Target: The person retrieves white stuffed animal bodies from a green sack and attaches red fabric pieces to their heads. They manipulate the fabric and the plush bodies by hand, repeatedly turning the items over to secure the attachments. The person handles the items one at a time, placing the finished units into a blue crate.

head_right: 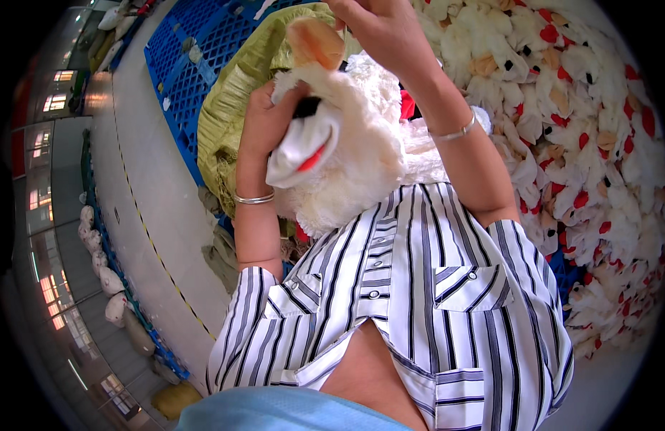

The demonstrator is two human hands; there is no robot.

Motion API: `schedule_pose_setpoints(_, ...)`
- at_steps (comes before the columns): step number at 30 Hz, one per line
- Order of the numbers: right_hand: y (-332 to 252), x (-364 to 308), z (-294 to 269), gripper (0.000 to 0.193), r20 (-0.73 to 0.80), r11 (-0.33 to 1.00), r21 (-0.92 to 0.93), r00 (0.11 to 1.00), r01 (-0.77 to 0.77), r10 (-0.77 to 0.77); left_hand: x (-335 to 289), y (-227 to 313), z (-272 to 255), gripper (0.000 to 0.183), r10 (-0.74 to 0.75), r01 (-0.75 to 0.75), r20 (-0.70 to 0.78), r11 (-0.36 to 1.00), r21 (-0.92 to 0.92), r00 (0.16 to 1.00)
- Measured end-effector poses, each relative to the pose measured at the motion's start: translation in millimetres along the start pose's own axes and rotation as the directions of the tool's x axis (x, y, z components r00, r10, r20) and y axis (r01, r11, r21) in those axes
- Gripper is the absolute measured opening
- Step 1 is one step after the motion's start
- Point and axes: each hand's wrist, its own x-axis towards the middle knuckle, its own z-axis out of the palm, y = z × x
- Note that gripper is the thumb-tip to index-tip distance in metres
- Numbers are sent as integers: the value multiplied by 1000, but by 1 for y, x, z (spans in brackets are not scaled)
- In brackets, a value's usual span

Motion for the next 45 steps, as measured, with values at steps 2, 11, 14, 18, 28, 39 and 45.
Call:
schedule_pose_setpoints(2,1,-23,-1,15,8,949,-267,985,170,-174,8,-13,0,24,1,-12,-115,995,-95,993)
schedule_pose_setpoints(11,26,-107,19,15,91,917,-322,957,-234,276,25,-45,9,25,-49,-34,-242,945,-325,969)
schedule_pose_setpoints(14,43,-111,24,19,-1,947,-118,954,-298,300,30,-49,14,25,-42,-100,-331,911,-401,943)
schedule_pose_setpoints(18,44,-109,19,19,89,834,7,831,-551,548,29,-49,19,24,44,-190,-424,932,-309,905)
schedule_pose_setpoints(28,-53,-86,-1,40,404,947,50,874,-317,272,13,-7,0,21,105,-254,-547,945,-205,830)
schedule_pose_setpoints(39,42,-64,4,79,715,915,-396,652,79,253,89,-114,-20,38,189,-122,-137,913,390,972)
schedule_pose_setpoints(45,79,-93,22,57,559,619,-770,632,155,537,79,-146,6,30,197,-150,-109,928,342,974)
